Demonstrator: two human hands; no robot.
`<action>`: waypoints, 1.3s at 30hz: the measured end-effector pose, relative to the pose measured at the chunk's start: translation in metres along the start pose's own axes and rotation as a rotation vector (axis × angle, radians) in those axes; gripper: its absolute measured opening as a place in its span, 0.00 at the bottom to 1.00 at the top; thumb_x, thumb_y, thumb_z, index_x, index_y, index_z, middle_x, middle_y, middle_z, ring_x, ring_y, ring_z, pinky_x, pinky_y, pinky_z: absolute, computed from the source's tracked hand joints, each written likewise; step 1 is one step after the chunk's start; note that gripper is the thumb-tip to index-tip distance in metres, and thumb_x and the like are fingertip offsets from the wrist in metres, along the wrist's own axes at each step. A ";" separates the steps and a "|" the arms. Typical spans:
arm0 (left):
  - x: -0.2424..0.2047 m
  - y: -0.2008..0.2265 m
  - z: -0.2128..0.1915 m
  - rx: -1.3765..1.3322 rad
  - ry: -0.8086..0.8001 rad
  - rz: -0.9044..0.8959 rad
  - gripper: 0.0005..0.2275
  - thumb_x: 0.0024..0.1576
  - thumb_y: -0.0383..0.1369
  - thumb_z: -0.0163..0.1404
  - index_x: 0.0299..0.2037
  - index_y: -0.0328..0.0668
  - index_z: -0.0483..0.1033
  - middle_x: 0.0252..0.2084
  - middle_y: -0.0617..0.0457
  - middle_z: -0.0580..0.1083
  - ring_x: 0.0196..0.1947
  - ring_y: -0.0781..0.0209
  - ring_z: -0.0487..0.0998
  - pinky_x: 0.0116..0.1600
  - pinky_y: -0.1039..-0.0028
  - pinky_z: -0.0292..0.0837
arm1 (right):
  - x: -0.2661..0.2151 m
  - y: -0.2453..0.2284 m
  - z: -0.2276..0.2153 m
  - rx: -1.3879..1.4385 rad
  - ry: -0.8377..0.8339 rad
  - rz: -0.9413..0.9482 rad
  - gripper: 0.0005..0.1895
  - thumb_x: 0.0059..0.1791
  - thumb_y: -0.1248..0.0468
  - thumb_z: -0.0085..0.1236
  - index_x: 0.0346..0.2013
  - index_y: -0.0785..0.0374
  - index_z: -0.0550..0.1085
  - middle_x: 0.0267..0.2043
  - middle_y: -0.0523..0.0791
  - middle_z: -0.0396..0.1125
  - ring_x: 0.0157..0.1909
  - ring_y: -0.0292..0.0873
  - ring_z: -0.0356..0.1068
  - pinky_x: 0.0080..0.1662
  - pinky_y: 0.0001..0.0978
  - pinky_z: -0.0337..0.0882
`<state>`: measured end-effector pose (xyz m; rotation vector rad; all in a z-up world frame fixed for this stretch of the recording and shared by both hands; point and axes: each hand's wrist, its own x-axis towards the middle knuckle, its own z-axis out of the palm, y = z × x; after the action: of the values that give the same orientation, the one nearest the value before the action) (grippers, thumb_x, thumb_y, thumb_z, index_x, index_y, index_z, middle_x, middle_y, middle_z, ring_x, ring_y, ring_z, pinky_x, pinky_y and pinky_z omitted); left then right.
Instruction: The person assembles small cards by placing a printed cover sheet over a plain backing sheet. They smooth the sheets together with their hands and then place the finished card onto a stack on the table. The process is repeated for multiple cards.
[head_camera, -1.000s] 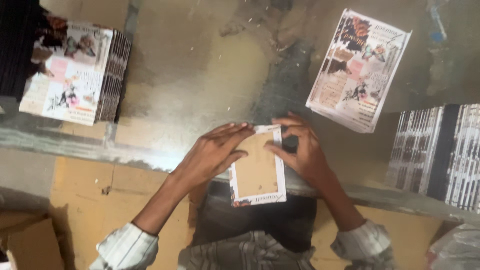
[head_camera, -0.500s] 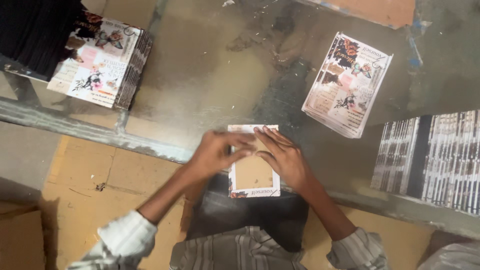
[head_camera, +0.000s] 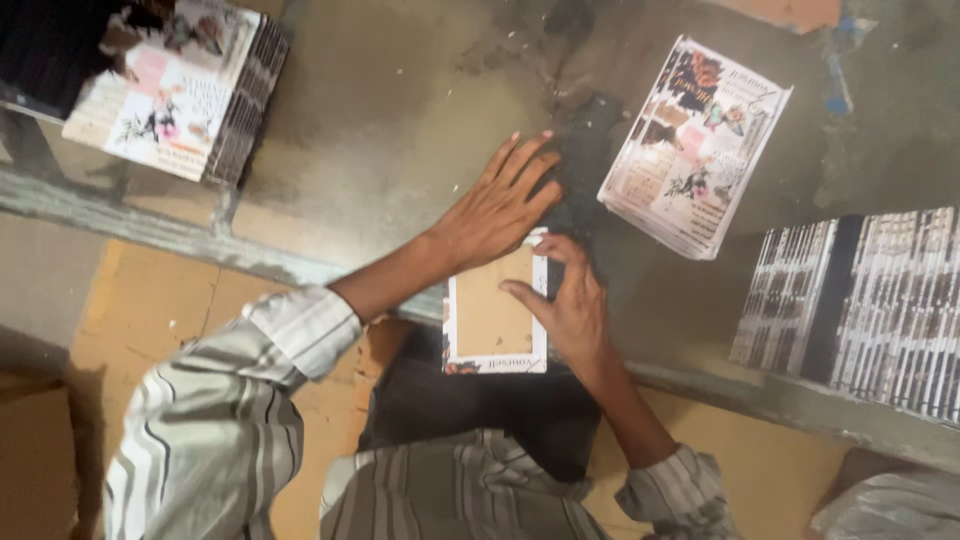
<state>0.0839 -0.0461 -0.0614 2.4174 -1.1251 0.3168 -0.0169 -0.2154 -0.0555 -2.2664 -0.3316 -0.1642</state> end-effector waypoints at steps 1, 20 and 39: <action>-0.005 0.002 0.002 -0.004 -0.005 0.002 0.10 0.62 0.29 0.45 0.52 0.36 0.69 0.66 0.36 0.63 0.76 0.36 0.50 0.77 0.41 0.42 | -0.007 0.000 0.001 -0.038 0.017 0.030 0.42 0.41 0.57 0.78 0.61 0.64 0.62 0.54 0.51 0.68 0.54 0.48 0.75 0.55 0.38 0.74; 0.015 0.018 -0.033 -0.263 0.086 -0.543 0.16 0.62 0.41 0.46 0.52 0.36 0.73 0.46 0.39 0.77 0.48 0.37 0.77 0.53 0.51 0.69 | -0.023 -0.006 -0.011 -0.177 0.014 -0.079 0.72 0.30 0.39 0.77 0.73 0.67 0.43 0.78 0.64 0.34 0.78 0.68 0.36 0.72 0.66 0.41; -0.138 -0.065 -0.206 -0.487 0.893 -0.596 0.11 0.74 0.30 0.52 0.60 0.28 0.72 0.44 0.50 0.76 0.33 0.66 0.75 0.37 0.77 0.73 | -0.069 0.064 -0.121 0.331 0.484 0.261 0.41 0.45 0.67 0.65 0.70 0.62 0.57 0.63 0.51 0.61 0.65 0.51 0.63 0.49 0.44 0.64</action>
<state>0.0417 0.1830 0.0447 1.7277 -0.0559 0.7154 -0.0657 -0.3600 -0.0377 -1.8469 0.1812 -0.4734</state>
